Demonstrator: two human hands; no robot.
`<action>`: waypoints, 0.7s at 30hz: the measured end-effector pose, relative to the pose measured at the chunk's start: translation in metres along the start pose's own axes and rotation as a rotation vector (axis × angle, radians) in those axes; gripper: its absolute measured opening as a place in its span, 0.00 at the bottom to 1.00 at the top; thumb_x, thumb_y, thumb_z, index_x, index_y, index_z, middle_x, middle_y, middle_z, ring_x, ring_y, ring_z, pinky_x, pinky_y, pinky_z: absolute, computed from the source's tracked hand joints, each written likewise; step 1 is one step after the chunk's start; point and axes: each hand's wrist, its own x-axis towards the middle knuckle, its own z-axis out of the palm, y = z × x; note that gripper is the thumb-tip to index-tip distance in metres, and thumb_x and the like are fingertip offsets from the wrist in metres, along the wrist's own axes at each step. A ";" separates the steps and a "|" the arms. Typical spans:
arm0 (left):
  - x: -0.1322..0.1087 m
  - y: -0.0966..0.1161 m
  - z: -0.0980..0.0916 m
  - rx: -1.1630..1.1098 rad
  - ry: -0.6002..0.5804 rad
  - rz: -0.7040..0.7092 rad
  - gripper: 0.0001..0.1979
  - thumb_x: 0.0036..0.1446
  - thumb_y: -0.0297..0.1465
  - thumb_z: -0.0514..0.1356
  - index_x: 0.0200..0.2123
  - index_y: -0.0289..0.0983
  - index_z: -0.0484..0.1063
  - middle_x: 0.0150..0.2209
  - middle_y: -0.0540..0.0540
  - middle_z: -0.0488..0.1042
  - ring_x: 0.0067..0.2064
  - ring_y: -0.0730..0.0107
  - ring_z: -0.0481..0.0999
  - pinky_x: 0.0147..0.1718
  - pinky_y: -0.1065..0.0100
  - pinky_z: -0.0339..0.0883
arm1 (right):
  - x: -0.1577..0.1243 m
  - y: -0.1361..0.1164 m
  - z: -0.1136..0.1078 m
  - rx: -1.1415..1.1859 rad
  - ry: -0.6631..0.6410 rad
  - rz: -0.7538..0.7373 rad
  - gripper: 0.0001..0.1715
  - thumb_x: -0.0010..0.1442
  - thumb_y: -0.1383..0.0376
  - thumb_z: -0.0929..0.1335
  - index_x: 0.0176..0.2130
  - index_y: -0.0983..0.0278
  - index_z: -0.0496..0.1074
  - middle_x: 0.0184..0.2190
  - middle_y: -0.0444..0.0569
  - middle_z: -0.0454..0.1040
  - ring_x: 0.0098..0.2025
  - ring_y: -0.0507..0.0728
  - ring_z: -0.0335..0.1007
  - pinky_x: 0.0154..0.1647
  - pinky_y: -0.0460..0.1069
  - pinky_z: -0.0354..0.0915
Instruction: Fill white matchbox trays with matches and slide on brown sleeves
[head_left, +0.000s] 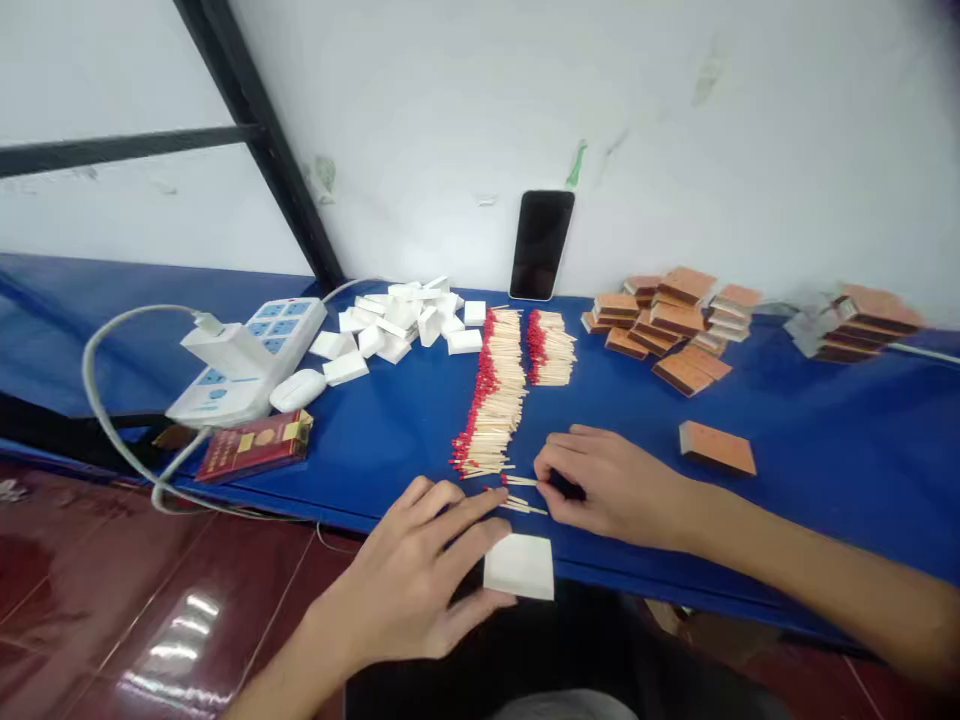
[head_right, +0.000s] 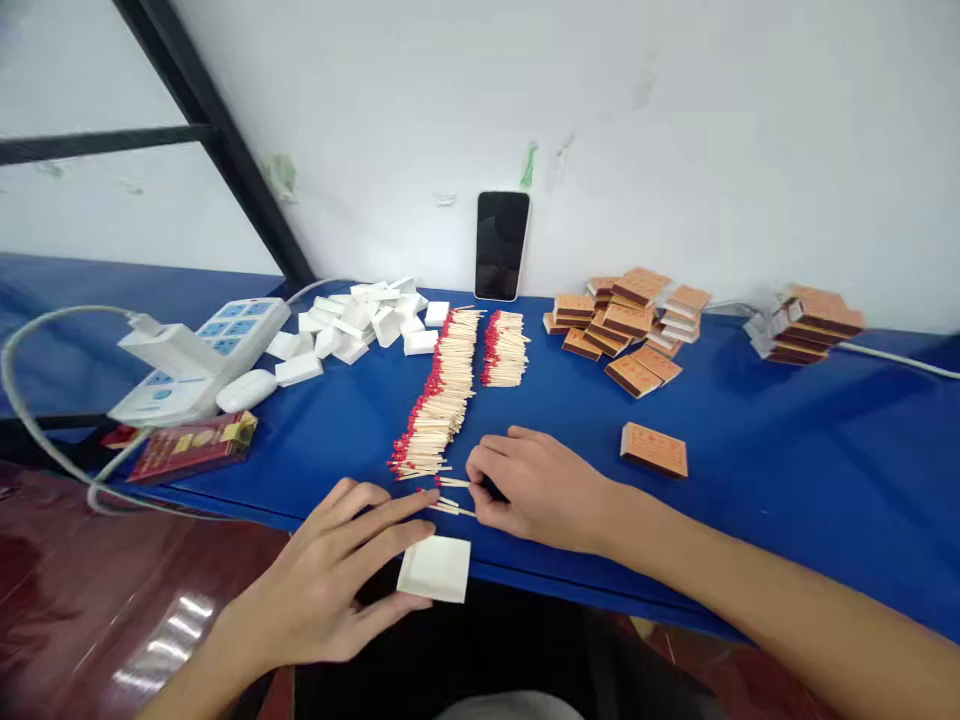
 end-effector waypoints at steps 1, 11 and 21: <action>-0.001 -0.002 0.000 -0.018 0.005 0.010 0.16 0.62 0.38 0.62 0.50 0.36 0.71 0.57 0.43 0.74 0.45 0.55 0.70 0.46 0.50 0.64 | 0.000 -0.001 0.000 0.018 -0.007 -0.002 0.05 0.61 0.70 0.64 0.33 0.63 0.67 0.28 0.42 0.70 0.28 0.51 0.64 0.39 0.51 0.61; -0.005 -0.014 -0.003 -0.109 0.073 -0.012 0.17 0.57 0.31 0.67 0.48 0.33 0.71 0.45 0.38 0.74 0.43 0.57 0.71 0.42 0.55 0.66 | -0.005 -0.009 -0.001 0.062 0.035 -0.013 0.09 0.66 0.66 0.63 0.42 0.66 0.72 0.33 0.48 0.70 0.32 0.53 0.66 0.32 0.49 0.60; -0.004 -0.010 0.002 -0.135 0.058 0.024 0.19 0.56 0.31 0.68 0.50 0.33 0.71 0.47 0.37 0.75 0.43 0.57 0.71 0.42 0.54 0.66 | 0.009 -0.017 0.003 0.266 0.107 0.263 0.05 0.59 0.66 0.71 0.31 0.62 0.77 0.26 0.41 0.71 0.27 0.48 0.64 0.27 0.46 0.56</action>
